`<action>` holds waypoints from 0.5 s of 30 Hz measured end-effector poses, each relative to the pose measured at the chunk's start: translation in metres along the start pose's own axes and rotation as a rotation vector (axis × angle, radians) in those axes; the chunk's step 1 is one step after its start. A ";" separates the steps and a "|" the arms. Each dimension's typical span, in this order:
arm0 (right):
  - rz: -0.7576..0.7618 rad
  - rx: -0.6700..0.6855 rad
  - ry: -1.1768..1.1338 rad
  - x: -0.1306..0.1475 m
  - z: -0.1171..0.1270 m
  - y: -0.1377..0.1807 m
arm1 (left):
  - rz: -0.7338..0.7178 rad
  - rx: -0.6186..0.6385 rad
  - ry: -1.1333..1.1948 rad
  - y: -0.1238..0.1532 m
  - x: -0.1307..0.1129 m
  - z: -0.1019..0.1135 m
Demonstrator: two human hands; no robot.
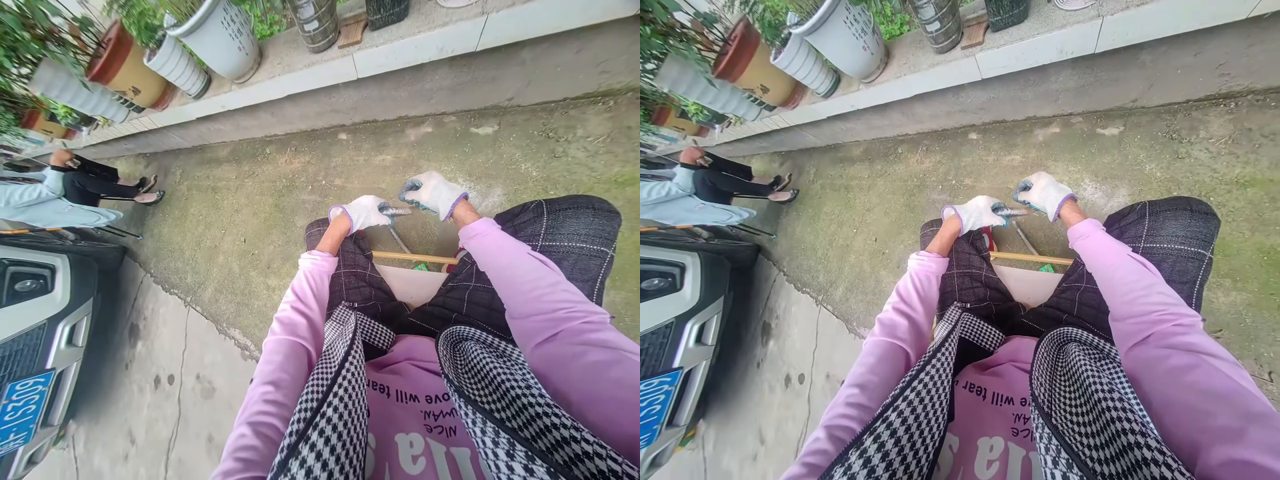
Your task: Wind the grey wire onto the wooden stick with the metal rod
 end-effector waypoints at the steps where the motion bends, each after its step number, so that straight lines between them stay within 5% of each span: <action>1: 0.010 -0.019 -0.009 0.002 0.001 0.002 | 0.025 0.012 -0.063 -0.002 0.002 0.002; 6: 0.029 -0.028 -0.172 0.011 -0.013 0.014 | 0.166 -0.185 -0.269 -0.002 0.003 0.041; 15: -0.019 0.016 -0.313 -0.005 -0.018 0.003 | 0.017 -0.285 -0.050 0.002 -0.001 0.044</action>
Point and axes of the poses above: each hand's wrist, its own y-axis away from the middle knuckle, its own z-axis out of the back of the hand, x = y × z, the point moved 10 cm from there along -y, towards the middle knuckle, and after that the axes turned 10 degrees about -y, right-handed, at the moved point
